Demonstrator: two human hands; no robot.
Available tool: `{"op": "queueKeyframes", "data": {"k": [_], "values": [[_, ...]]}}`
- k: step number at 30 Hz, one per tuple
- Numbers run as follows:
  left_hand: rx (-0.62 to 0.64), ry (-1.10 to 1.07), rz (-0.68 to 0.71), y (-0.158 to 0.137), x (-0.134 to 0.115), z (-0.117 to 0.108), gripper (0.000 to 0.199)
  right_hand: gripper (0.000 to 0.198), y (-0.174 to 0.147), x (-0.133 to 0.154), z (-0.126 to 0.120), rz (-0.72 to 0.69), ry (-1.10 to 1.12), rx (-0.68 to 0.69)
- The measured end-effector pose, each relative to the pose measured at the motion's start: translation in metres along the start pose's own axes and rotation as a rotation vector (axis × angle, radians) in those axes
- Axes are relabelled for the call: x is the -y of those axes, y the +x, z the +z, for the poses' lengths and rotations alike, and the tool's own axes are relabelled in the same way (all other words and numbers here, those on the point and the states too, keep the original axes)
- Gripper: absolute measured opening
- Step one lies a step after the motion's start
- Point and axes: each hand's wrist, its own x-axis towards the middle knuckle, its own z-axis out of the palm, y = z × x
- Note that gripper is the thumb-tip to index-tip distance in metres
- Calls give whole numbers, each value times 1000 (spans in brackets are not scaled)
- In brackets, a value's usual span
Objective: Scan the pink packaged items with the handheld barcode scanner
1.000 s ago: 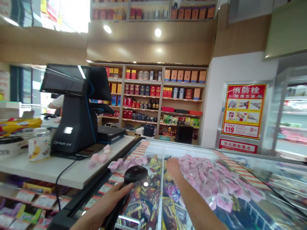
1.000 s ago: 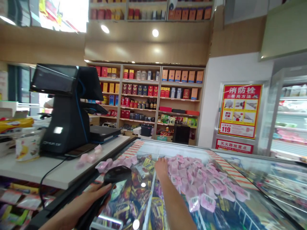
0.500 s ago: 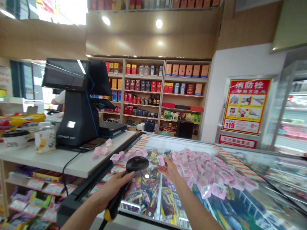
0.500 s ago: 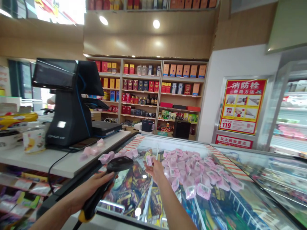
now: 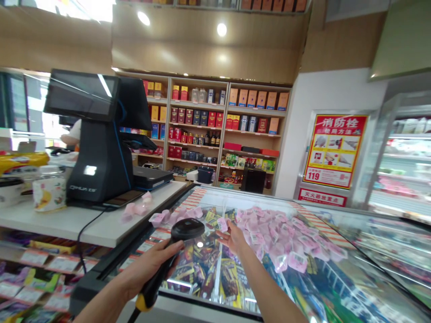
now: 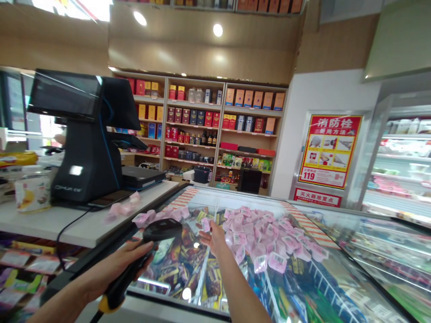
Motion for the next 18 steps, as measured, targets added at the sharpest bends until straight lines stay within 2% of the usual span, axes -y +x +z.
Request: {"op": "queueKeyframes", "data": {"k": [2, 5, 7, 9, 14, 18], "values": [[-16, 7, 13, 1, 1, -4, 32, 18, 5, -3, 2, -104, -181, -42], [-80, 14, 37, 3, 2, -11, 32, 19, 14, -10, 8, -338, -492, -151], [-97, 31, 29, 5, 4, -18, 33, 20, 19, -16, 15, -426, -574, -195], [-97, 46, 17, 6, 6, -24, 33, 22, 22, -22, 23, -481, -683, -216], [-131, 51, 3, 7, 11, -36, 33, 24, 23, -35, 47, -563, -1123, -259], [-142, 59, -3, 6, 9, -32, 32, 27, 26, -40, 61, -559, -1239, -271]]}}
